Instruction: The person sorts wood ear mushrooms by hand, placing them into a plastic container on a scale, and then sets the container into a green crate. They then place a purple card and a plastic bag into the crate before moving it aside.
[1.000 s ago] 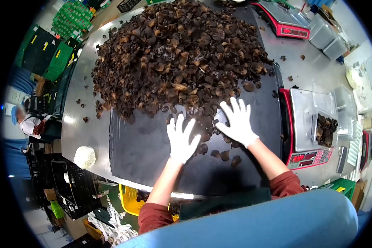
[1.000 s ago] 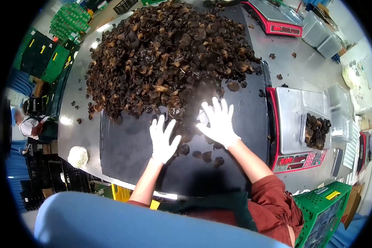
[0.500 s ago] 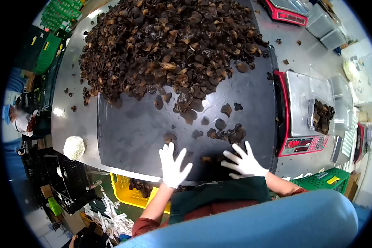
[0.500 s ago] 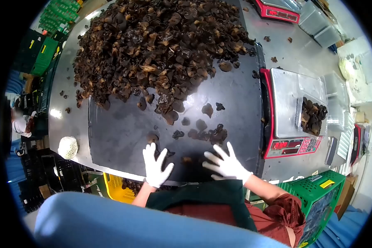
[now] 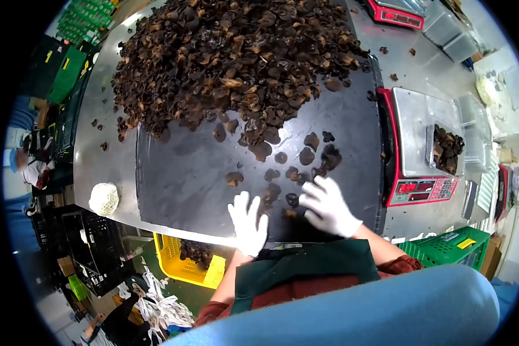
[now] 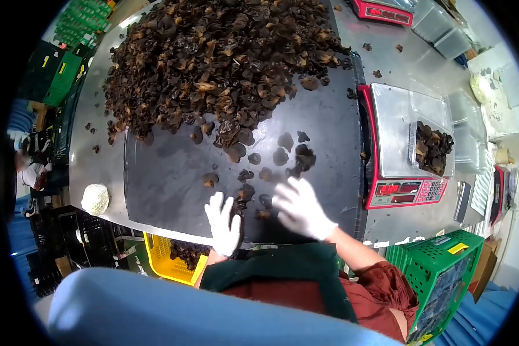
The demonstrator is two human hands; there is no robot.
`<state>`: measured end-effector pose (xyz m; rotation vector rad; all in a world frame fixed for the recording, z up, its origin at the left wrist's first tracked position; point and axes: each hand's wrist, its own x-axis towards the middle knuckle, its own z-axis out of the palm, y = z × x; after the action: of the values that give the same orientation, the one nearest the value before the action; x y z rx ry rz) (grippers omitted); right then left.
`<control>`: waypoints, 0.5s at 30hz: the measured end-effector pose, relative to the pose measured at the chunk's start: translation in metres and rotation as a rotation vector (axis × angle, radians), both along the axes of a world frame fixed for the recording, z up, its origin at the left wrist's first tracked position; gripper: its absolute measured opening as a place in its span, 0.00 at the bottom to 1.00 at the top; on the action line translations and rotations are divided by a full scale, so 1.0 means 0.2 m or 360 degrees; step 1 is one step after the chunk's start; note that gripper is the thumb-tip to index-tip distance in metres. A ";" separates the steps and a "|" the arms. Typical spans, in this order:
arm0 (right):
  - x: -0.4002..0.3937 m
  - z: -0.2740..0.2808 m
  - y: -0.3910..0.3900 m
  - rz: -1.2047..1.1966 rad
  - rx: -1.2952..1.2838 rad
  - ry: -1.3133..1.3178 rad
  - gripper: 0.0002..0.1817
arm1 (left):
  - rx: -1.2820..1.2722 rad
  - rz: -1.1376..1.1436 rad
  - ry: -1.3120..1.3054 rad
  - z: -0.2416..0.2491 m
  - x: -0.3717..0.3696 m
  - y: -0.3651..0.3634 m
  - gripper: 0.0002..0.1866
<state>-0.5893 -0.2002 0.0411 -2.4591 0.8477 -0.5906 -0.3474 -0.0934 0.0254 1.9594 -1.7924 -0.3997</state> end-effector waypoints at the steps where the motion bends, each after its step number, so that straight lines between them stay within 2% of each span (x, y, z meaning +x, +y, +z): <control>1: 0.02 0.02 0.05 0.0112 0.0006 -0.0067 0.19 | 0.0037 -0.0187 0.0016 0.00 0.00 0.01 0.28; 3: 0.05 0.04 0.06 0.0200 -0.0033 -0.0200 0.15 | 0.0010 -0.0478 0.0189 -0.02 -0.03 0.02 0.25; 4: 0.07 0.08 0.02 0.0174 -0.0073 -0.0268 0.12 | -0.0043 -0.0495 0.0217 0.03 -0.05 0.01 0.21; 6: 0.10 0.15 -0.14 -0.0137 -0.0077 -0.0235 0.08 | -0.0281 -0.0406 0.0180 0.01 -0.03 -0.02 0.18; 8: 0.10 0.09 -0.35 -0.0430 -0.0473 -0.0406 0.09 | -0.0419 -0.0108 0.0102 0.02 0.05 -0.11 0.15; 9: 0.07 0.00 -0.42 -0.0613 -0.0570 -0.0280 0.12 | -0.0482 0.0106 0.0139 0.03 0.09 -0.16 0.14; 10: 0.06 -0.07 -0.49 -0.0740 -0.0434 -0.0093 0.17 | -0.0504 0.0284 0.0113 0.00 0.14 -0.20 0.15; 12: 0.08 -0.17 -0.58 -0.0883 -0.0449 0.0116 0.21 | -0.0515 0.0418 -0.0115 -0.03 0.19 -0.26 0.16; 14: 0.11 -0.18 -0.56 -0.0641 -0.0377 0.0203 0.23 | -0.0410 0.0199 -0.0020 -0.05 0.23 -0.31 0.18; 15: 0.11 -0.18 -0.53 -0.0446 -0.0284 0.0101 0.22 | -0.0328 0.0090 0.0064 -0.06 0.20 -0.31 0.18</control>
<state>-0.5676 -0.3056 0.0042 -2.5475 1.2260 -0.7160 -0.3071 -0.1551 0.0129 1.8414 -1.6771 -0.2247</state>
